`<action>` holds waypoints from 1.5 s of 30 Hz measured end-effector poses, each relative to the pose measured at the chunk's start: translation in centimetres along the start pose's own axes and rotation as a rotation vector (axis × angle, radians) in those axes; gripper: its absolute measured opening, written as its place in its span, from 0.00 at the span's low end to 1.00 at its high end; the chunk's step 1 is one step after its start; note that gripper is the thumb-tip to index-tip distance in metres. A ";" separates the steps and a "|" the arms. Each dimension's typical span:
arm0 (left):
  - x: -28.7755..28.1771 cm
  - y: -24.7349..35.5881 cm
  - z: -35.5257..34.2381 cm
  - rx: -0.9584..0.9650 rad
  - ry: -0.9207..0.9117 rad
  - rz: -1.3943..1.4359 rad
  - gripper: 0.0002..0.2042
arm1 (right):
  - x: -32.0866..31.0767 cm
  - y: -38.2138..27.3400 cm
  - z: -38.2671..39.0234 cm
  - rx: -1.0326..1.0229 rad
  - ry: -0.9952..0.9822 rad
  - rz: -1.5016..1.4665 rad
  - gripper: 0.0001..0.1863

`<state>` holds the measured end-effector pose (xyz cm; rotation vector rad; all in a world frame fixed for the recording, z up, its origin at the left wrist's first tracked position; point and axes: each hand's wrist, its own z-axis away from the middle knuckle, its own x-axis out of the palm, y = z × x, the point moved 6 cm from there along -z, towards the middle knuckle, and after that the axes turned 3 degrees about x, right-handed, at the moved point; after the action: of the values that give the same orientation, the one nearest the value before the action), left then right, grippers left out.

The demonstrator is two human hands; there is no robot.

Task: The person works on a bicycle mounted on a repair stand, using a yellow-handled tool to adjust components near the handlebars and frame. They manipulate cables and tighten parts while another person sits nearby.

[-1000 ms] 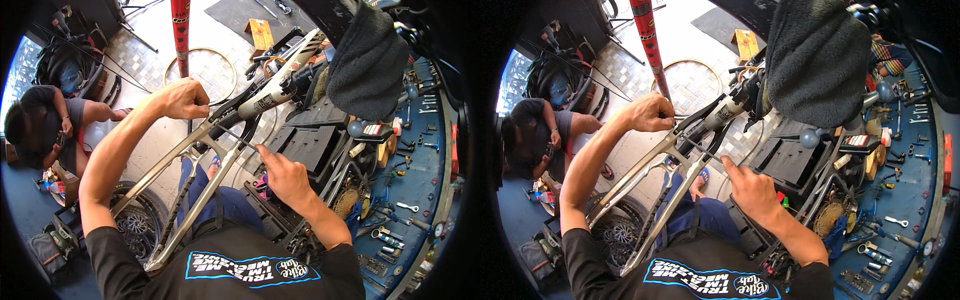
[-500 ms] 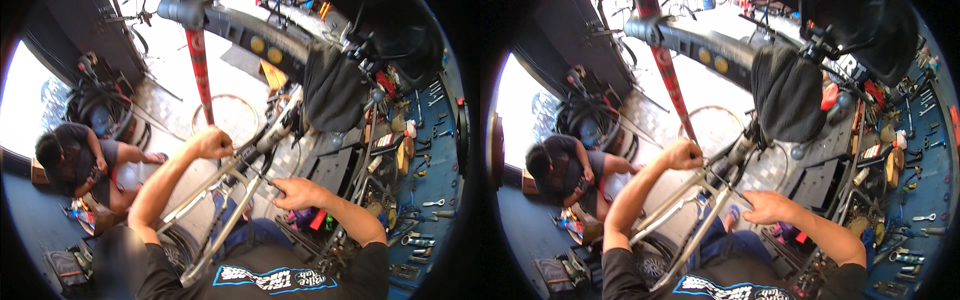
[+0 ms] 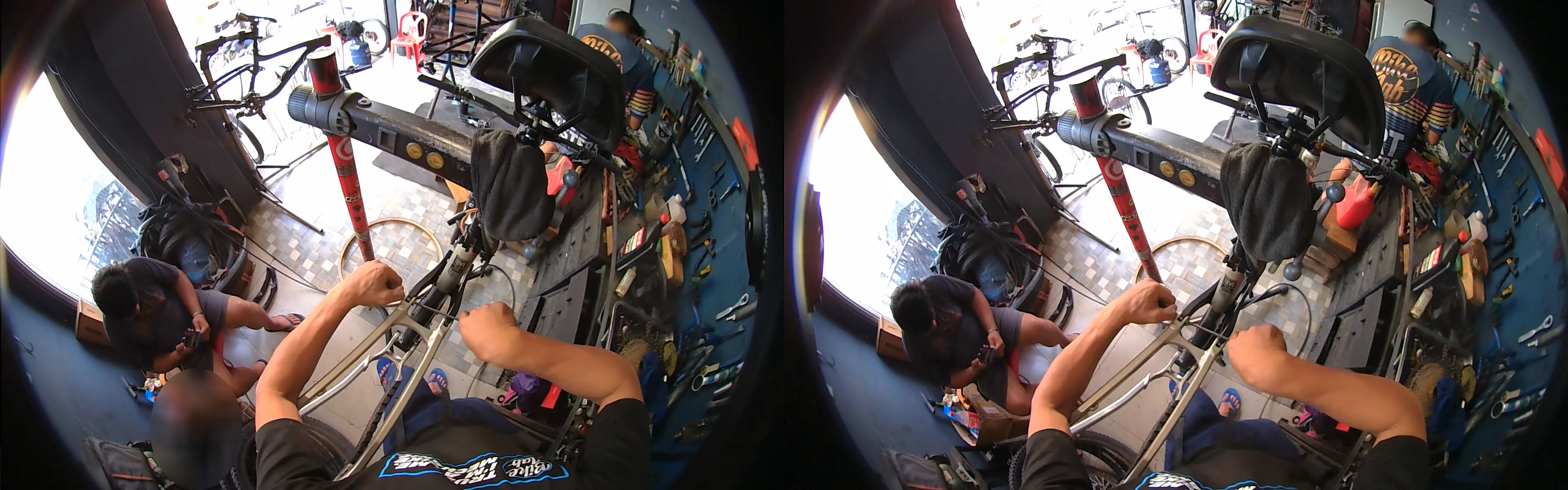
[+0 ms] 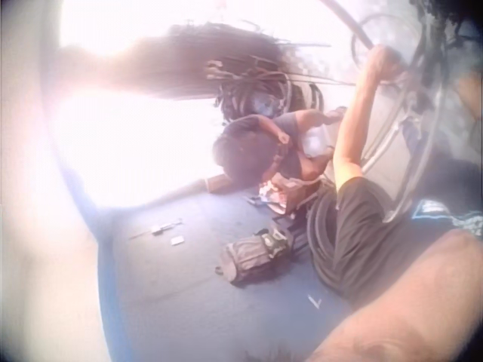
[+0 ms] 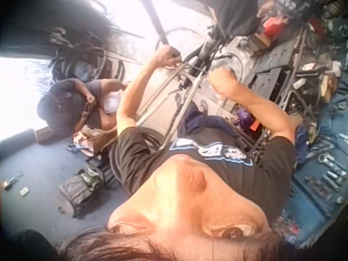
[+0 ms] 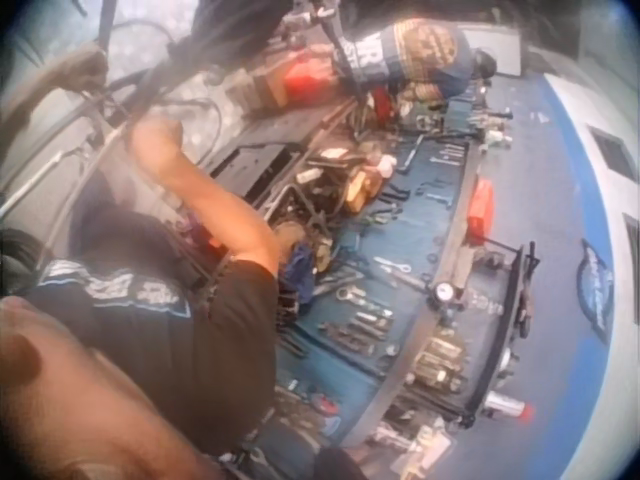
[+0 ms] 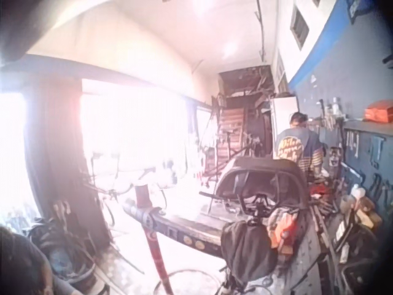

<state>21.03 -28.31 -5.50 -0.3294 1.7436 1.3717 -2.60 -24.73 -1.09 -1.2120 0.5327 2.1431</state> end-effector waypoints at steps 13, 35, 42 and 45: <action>0.3 -0.4 -0.3 -0.023 -0.014 -0.031 0.12 | 1.6 -0.9 2.2 0.057 0.440 0.275 0.15; 0.2 -0.3 0.1 -0.021 0.029 0.005 0.13 | 5.7 2.6 1.4 0.006 0.216 -1.387 0.16; 0.4 -0.4 0.1 -0.019 0.028 -0.010 0.13 | 6.1 2.9 2.3 -0.130 0.521 -1.088 0.16; 0.4 -0.3 -0.1 0.004 0.031 -0.037 0.14 | 6.5 2.6 2.6 -0.226 0.811 -0.674 0.17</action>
<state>20.92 -28.40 -5.97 -0.3806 1.7574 1.3434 -8.58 -23.04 -5.25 -2.0363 0.1439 1.1198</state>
